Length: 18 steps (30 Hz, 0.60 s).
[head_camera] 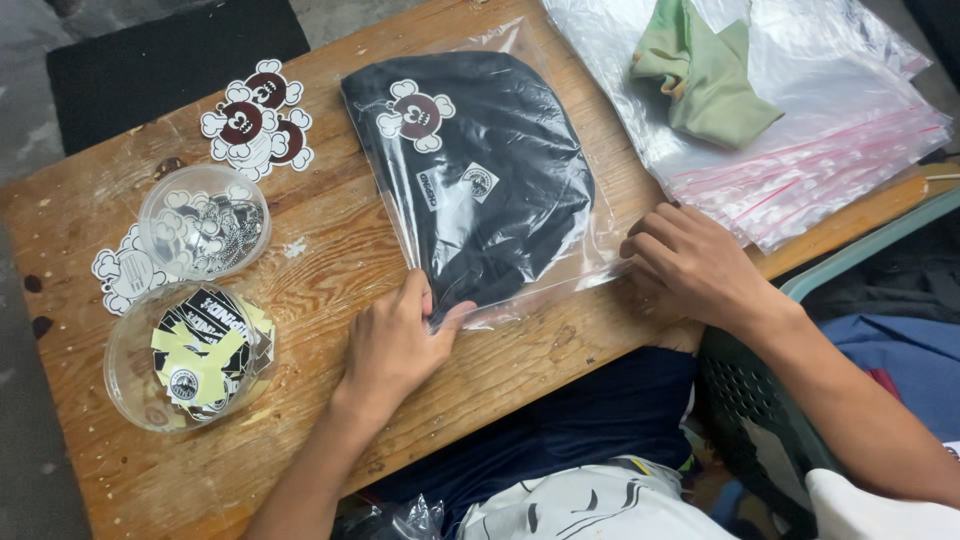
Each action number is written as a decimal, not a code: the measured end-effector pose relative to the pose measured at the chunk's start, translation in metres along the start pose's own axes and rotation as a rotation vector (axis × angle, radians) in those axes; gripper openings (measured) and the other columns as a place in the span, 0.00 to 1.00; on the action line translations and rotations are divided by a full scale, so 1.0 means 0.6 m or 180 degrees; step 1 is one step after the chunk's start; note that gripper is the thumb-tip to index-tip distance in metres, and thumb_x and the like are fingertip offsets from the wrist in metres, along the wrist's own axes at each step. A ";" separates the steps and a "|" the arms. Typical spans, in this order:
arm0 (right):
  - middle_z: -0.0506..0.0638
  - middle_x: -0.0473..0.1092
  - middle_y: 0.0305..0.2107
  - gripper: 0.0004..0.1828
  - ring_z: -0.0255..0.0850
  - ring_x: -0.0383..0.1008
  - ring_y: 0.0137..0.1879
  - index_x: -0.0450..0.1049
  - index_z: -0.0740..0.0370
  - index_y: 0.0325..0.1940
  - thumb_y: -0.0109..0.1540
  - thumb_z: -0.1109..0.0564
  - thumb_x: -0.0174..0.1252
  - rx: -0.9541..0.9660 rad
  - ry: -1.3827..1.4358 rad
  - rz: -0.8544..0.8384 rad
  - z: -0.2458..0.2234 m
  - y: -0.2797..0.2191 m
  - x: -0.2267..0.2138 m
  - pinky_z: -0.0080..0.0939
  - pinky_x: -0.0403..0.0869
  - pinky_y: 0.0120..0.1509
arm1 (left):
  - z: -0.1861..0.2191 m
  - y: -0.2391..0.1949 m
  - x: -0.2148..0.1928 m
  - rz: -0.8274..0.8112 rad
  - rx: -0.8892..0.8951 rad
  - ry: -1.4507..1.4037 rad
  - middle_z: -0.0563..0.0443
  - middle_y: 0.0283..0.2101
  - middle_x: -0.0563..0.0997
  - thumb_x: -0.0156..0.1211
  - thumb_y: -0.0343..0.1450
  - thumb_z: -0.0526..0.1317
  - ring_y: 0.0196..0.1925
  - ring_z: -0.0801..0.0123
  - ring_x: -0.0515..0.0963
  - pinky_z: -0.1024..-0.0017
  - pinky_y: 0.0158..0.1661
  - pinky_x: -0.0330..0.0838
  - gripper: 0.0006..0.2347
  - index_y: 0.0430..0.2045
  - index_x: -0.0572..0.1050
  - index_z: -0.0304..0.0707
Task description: The person wipes a black bag with a cloth, then attaches a sticker to it. They then wipe a clear plastic bag and place the black bag inside it, sealing the package.
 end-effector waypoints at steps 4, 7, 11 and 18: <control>0.48 0.63 0.23 0.08 0.43 0.65 0.31 0.69 0.57 0.31 0.61 0.55 0.60 -0.0130 -0.0100 -0.0003 -0.014 0.011 -0.004 0.42 0.65 0.36 | -0.001 0.001 0.002 -0.0006 0.0010 0.0022 0.44 0.21 0.79 0.63 0.66 0.60 0.29 0.42 0.83 0.53 0.31 0.76 0.20 0.23 0.65 0.47; 0.47 0.63 0.23 0.09 0.43 0.65 0.30 0.69 0.57 0.30 0.63 0.55 0.59 -0.0210 -0.0046 0.0061 -0.021 0.017 -0.009 0.41 0.64 0.34 | 0.000 0.001 0.003 0.0005 0.0014 0.0015 0.43 0.21 0.79 0.63 0.66 0.60 0.29 0.41 0.83 0.52 0.32 0.76 0.20 0.23 0.65 0.47; 0.48 0.61 0.22 0.11 0.43 0.64 0.29 0.68 0.57 0.29 0.65 0.54 0.56 -0.0227 -0.0063 0.0067 -0.016 0.008 -0.007 0.41 0.63 0.34 | 0.001 -0.001 0.002 0.0031 0.0008 0.0015 0.42 0.21 0.79 0.64 0.65 0.60 0.29 0.41 0.83 0.52 0.32 0.76 0.20 0.23 0.65 0.46; 0.49 0.62 0.25 0.08 0.44 0.65 0.32 0.67 0.57 0.31 0.64 0.54 0.56 -0.0124 -0.0139 -0.0105 -0.015 0.009 -0.005 0.42 0.64 0.35 | 0.010 -0.003 -0.002 -0.0068 0.0008 0.0030 0.42 0.22 0.79 0.62 0.66 0.59 0.31 0.40 0.83 0.51 0.34 0.76 0.19 0.24 0.65 0.46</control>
Point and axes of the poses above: each hand's wrist, its own y-axis towards the middle knuckle, its own x-axis out of the palm, z = x × y, the point moved 5 cm from there along y, towards the middle knuckle
